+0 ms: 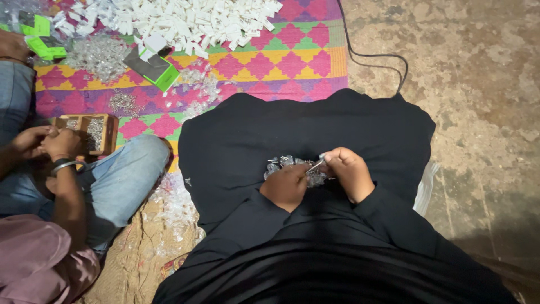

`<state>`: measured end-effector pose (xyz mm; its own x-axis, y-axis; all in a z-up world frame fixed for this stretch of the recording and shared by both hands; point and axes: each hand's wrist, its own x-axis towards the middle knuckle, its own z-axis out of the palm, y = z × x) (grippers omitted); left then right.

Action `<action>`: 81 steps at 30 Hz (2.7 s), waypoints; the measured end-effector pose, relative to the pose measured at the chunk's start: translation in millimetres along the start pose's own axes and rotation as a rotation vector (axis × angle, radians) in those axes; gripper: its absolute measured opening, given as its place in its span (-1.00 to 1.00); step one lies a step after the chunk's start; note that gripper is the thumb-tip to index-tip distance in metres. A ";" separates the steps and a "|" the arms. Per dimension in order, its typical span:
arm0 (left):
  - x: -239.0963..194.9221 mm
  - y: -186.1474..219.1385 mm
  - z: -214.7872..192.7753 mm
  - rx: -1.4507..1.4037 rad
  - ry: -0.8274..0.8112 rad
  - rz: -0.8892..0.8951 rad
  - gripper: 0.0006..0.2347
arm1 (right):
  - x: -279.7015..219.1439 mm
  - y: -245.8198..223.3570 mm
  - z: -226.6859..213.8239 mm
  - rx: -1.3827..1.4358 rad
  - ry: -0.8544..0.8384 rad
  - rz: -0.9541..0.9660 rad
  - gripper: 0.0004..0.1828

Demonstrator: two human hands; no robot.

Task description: The person sits on the floor and uses a small screwdriver to manipulate tiny metallic components held in the left hand. The person repeatedly inserts and adjusts the components, working on a small pile of parts on their lap.

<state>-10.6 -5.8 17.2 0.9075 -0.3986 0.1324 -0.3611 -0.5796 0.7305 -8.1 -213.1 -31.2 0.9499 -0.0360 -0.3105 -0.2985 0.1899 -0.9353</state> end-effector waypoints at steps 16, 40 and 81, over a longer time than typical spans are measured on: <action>-2.9 18.0 -2.6 -0.142 0.063 -0.101 -0.83 | -7.8 0.6 17.1 -0.041 -0.136 -0.210 -0.71; 32.1 -39.2 -8.6 0.119 0.364 -0.272 -0.92 | -29.5 -5.4 1.5 -0.659 -0.671 -0.648 -0.81; -3.5 -13.5 5.2 -0.189 0.155 0.015 -0.80 | 1.0 36.4 -12.7 -0.354 -0.198 -0.193 -0.85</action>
<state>-10.0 -0.3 3.5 0.9298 -0.2834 0.2347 -0.3412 -0.4254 0.8382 -19.2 -218.7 -67.7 0.9804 0.1574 -0.1183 -0.0945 -0.1508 -0.9840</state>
